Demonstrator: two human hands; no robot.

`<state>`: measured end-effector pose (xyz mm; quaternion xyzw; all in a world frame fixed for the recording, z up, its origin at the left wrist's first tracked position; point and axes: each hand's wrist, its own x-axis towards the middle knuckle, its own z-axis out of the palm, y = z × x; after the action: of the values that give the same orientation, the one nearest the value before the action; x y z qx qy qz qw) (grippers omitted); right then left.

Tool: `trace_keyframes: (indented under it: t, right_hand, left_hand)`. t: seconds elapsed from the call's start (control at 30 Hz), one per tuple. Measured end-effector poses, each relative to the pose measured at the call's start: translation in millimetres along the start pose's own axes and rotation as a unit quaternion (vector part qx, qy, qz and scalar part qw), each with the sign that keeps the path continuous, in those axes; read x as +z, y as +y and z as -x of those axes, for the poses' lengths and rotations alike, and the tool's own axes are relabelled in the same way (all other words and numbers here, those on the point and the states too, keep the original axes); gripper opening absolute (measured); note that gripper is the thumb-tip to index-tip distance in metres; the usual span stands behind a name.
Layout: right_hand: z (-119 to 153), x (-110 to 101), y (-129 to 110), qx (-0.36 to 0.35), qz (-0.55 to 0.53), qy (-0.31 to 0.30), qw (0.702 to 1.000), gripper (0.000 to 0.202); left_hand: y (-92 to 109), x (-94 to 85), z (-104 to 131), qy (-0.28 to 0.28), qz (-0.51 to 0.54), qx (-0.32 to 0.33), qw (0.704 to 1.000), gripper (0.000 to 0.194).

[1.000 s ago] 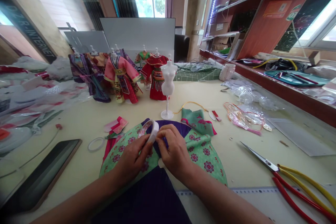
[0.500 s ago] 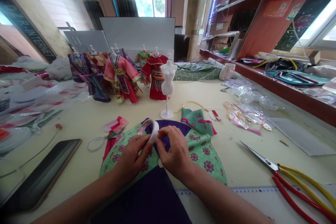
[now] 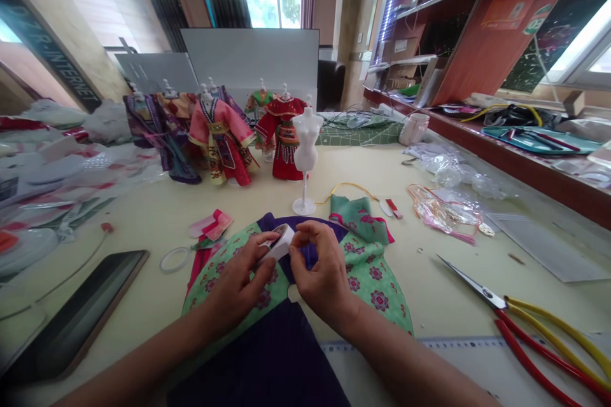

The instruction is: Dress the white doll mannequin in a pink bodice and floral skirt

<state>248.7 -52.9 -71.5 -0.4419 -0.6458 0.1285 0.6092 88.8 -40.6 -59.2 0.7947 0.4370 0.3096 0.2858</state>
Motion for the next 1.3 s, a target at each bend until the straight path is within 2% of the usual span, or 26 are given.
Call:
trace_keyframes:
  t: [0.43,0.73,1.03,1.17,1.3]
  right_hand:
    - [2,0,-4,-0.012,-0.052,0.029,0.998,0.031]
    - [-1,1,-4,0.005,-0.066,0.034,0.997,0.029]
    - [-3,0,-4,0.033,-0.077,0.023,0.996,0.029]
    - [-12,-5,5,0.045,-0.056,0.077,0.994,0.022]
    - [-32,-18,13,0.048,-0.043,0.12,0.991,0.021]
  left_hand:
    - [-3,1.7,-1,0.029,0.036,0.021,0.999,0.024]
    - [-6,1.3,-4,0.033,0.049,-0.017,0.998,0.015]
    - [-6,3.7,-4,0.027,0.133,-0.027,0.99,0.015]
    - [-8,1.8,-6,0.027,0.151,-0.062,0.986,0.017]
    - [-8,-1.0,-8,0.038,0.153,-0.056,0.986,0.017]
